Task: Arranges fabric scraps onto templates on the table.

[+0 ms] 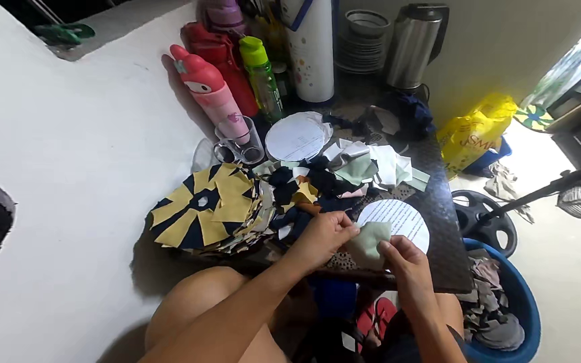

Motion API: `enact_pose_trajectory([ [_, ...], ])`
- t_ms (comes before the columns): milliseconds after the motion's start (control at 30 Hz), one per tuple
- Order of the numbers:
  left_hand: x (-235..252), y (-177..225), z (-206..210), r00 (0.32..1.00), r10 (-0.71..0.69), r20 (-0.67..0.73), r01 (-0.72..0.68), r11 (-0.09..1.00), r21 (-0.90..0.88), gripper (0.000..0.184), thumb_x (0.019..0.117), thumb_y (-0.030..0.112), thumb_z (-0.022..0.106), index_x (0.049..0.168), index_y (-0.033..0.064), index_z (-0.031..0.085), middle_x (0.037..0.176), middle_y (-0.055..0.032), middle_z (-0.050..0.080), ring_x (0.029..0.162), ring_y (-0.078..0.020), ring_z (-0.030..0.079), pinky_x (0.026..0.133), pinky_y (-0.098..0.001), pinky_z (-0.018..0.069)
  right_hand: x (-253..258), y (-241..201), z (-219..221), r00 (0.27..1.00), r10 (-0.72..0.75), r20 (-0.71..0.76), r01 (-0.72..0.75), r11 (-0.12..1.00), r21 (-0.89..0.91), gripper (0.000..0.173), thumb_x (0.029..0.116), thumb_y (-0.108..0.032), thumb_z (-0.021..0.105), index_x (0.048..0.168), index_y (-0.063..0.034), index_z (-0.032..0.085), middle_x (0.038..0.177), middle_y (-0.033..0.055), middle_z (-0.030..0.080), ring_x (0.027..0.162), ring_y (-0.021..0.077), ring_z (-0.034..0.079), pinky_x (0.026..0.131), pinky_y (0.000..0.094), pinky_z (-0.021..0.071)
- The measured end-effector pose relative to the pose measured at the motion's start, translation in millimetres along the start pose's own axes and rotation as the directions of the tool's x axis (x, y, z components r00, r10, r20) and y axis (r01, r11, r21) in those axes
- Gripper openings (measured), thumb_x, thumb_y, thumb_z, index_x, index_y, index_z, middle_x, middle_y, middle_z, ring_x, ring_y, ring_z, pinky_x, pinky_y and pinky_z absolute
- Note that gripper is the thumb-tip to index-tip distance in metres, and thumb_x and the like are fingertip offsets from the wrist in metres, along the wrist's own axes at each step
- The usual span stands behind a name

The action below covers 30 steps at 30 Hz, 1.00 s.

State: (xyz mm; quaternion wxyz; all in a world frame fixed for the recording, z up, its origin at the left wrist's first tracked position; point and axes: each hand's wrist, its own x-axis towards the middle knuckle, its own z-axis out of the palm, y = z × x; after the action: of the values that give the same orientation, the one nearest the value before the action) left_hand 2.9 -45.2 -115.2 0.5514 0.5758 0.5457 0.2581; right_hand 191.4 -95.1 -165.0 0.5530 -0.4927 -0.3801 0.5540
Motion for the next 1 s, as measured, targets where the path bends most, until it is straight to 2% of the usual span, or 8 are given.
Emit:
enact_pose_trajectory([
  [133,-1.9,-3.0,2.2,0.998,-0.007,0.055,0.01,0.999,-0.047,0.013,0.1033,0.014,0.061,0.108,0.0014,0.061,0.083,-0.0021,0.068,0.073,-0.0073,0.068,0.072,-0.0261,0.0586,-5.4,3.4,-4.8,0.999,-0.036,0.012,0.036,0.999,-0.009,0.008,0.0989,-0.005,0.056,0.1,-0.0007,0.062,0.084,0.0043,0.07,0.075,0.0114,0.071,0.07,0.0281,0.062],
  [233,-2.1,-1.1,6.0,0.989,-0.04,0.145,0.048,0.998,-0.049,0.017,0.1049,0.01,0.057,0.117,-0.0009,0.058,0.09,-0.0055,0.069,0.08,-0.0096,0.069,0.077,-0.0291,0.0587,-2.1,0.4,-4.6,0.994,-0.102,0.031,0.104,0.992,-0.077,0.01,0.1001,-0.004,0.053,0.104,-0.0004,0.061,0.08,0.003,0.071,0.07,0.0093,0.071,0.065,0.0252,0.0605],
  [467,2.9,-6.3,13.9,0.945,-0.096,0.314,0.018,0.97,0.243,0.036,0.1053,0.015,0.055,0.139,0.0016,0.052,0.113,-0.0166,0.069,0.095,-0.0238,0.069,0.088,-0.0429,0.056,39.9,-32.6,-21.0,0.949,-0.306,0.081,0.314,0.874,-0.37,0.01,0.0977,-0.004,0.056,0.104,0.0001,0.063,0.08,-0.0036,0.069,0.07,0.0016,0.067,0.066,0.0223,0.0583],
  [667,1.9,-3.2,4.5,0.972,-0.053,0.229,-0.042,0.919,0.392,0.029,0.1054,0.017,0.054,0.129,0.0026,0.064,0.12,-0.0165,0.069,0.109,-0.0281,0.068,0.098,-0.0483,0.0521,112.6,-89.5,-35.7,0.954,-0.292,0.074,0.279,0.765,-0.581,0.013,0.102,-0.009,0.056,0.109,0.0,0.062,0.081,-0.0003,0.067,0.067,0.0042,0.065,0.064,0.0246,0.0567],
  [733,4.7,-0.4,0.2,0.99,-0.01,0.141,-0.059,0.875,0.48,0.028,0.1057,0.016,0.053,0.126,0.0036,0.067,0.123,-0.0158,0.068,0.114,-0.0285,0.066,0.101,-0.0488,0.0505,134.8,-94.8,-40.2,0.961,-0.275,0.016,0.17,0.546,-0.82,0.021,0.1025,-0.01,0.058,0.118,0.0024,0.063,0.099,0.0151,0.071,0.085,0.0235,0.071,0.077,0.0436,0.0587],
  [800,10.0,1.4,-3.1,0.997,0.029,0.07,-0.064,0.815,0.576,0.029,0.106,0.014,0.05,0.128,0.0043,0.068,0.128,-0.0155,0.066,0.121,-0.0295,0.062,0.105,-0.0475,0.0475,142.3,-88.4,-35.0,0.973,-0.223,0.063,0.138,0.34,-0.93,0.035,0.1029,-0.014,0.056,0.132,0.0041,0.059,0.124,0.0278,0.066,0.115,0.0448,0.065,0.097,0.0641,0.0491],
  [900,25.0,0.1,-5.7,0.994,0.104,-0.024,-0.061,0.739,0.671,0.034,0.1056,0.01,0.048,0.134,0.0069,0.066,0.138,-0.0154,0.062,0.13,-0.0327,0.057,0.11,-0.0474,0.0449,136.3,-58.5,-8.8,0.945,-0.173,0.278,0.315,0.245,-0.917,0.032,0.1022,-0.016,0.057,0.128,0.0008,0.066,0.127,0.0244,0.066,0.12,0.0421,0.063,0.101,0.0599,0.0486],
  [1000,42.7,-1.2,-9.4,0.991,0.109,-0.078,-0.02,0.691,0.723,0.039,0.1059,0.009,0.046,0.142,0.0116,0.062,0.144,-0.0167,0.056,0.132,-0.0364,0.053,0.108,-0.0487,0.0461,132.6,-16.8,14.7,0.782,-0.303,0.545,0.608,0.177,-0.774,0.019,0.0953,-0.01,0.062,0.107,-0.0032,0.076,0.11,0.0186,0.072,0.107,0.039,0.068,0.09,0.057,0.0538],
])
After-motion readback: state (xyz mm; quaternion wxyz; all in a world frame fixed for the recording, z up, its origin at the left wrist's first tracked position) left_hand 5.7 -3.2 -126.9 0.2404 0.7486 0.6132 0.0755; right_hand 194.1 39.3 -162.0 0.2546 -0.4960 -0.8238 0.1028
